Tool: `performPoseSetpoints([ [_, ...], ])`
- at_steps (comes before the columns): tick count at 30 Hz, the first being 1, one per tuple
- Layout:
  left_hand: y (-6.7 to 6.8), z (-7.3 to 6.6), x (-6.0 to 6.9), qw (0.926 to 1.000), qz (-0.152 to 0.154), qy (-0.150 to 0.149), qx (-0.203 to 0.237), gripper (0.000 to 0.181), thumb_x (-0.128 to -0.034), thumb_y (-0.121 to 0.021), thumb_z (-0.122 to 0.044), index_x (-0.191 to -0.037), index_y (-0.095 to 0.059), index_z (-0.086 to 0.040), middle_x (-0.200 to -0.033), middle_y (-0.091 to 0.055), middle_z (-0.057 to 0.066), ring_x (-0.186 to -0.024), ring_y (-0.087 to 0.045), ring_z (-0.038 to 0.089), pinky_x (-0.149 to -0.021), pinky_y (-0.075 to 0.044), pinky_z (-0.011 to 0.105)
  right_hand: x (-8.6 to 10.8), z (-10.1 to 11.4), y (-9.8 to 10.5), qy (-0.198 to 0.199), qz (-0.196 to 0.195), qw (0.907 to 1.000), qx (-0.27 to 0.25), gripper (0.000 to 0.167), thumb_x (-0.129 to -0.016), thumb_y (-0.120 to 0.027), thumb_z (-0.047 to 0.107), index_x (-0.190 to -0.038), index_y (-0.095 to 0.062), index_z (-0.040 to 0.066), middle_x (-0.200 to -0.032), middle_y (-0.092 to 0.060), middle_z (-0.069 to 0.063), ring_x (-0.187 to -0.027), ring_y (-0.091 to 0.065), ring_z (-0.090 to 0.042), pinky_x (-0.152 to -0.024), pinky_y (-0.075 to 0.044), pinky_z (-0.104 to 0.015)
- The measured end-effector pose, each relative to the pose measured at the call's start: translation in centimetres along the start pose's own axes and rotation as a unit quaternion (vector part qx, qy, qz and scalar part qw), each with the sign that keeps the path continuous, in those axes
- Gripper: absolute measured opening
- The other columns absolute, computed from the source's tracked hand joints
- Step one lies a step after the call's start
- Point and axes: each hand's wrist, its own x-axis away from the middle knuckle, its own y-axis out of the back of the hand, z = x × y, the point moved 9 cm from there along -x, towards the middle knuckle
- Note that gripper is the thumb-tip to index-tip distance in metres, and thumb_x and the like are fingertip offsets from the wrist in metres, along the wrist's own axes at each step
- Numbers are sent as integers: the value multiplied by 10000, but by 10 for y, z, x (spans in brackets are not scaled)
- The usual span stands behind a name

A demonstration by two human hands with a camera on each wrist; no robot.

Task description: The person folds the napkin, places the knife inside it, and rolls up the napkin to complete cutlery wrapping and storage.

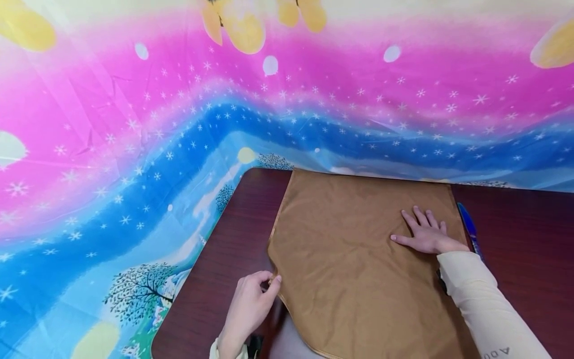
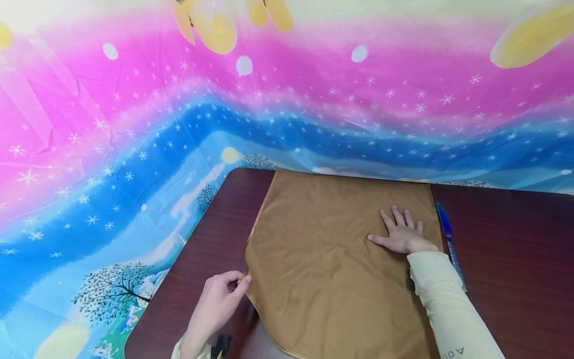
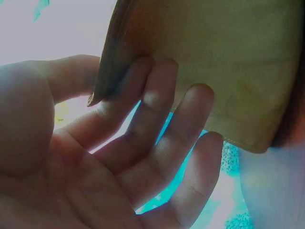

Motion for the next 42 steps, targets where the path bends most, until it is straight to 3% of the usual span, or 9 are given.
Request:
performPoseSetpoints([
  [9, -3, -14, -10, 9999, 47, -71, -72, 367, -879, -651, -205, -567, -458, -215, -498, -294, -154, -470, -280, -2, -480, -258, 158, 13, 17, 12, -17, 11, 9999, 120, 981, -874, -533, 638, -1515, -170, -10, -1549, -15, -342, -1377, 26, -602, -1031, 14, -770],
  [25, -6, -37, -23, 9987, 118, -487, -16, 362, -924, -598, -192, -586, -470, -198, -528, -273, -132, -484, -283, 11, -476, -265, 158, 12, 16, 12, -32, -23, 9999, 112, 984, -870, -536, 641, -1519, -169, -1, -1555, -15, -333, -1382, 28, -596, -1034, 18, -768],
  [34, -9, -45, -29, 9979, 388, -493, 181, 382, -944, -582, -198, -583, -457, -180, -516, -237, -116, -455, -237, 14, -457, -219, 164, 11, 13, 10, -46, -75, 9999, 54, 986, -865, -543, 641, -1519, -173, 4, -1555, -9, -333, -1382, 38, -594, -1032, 19, -769],
  [42, -11, -51, -33, 9975, 461, -531, 82, 403, -928, -588, -203, -565, -413, -184, -506, -239, -116, -452, -240, 15, -460, -216, 171, 11, 13, 9, -51, -121, 9999, -47, 987, -859, -543, 649, -1520, -186, 10, -1563, -12, -320, -1394, 41, -579, -1035, 43, -762],
])
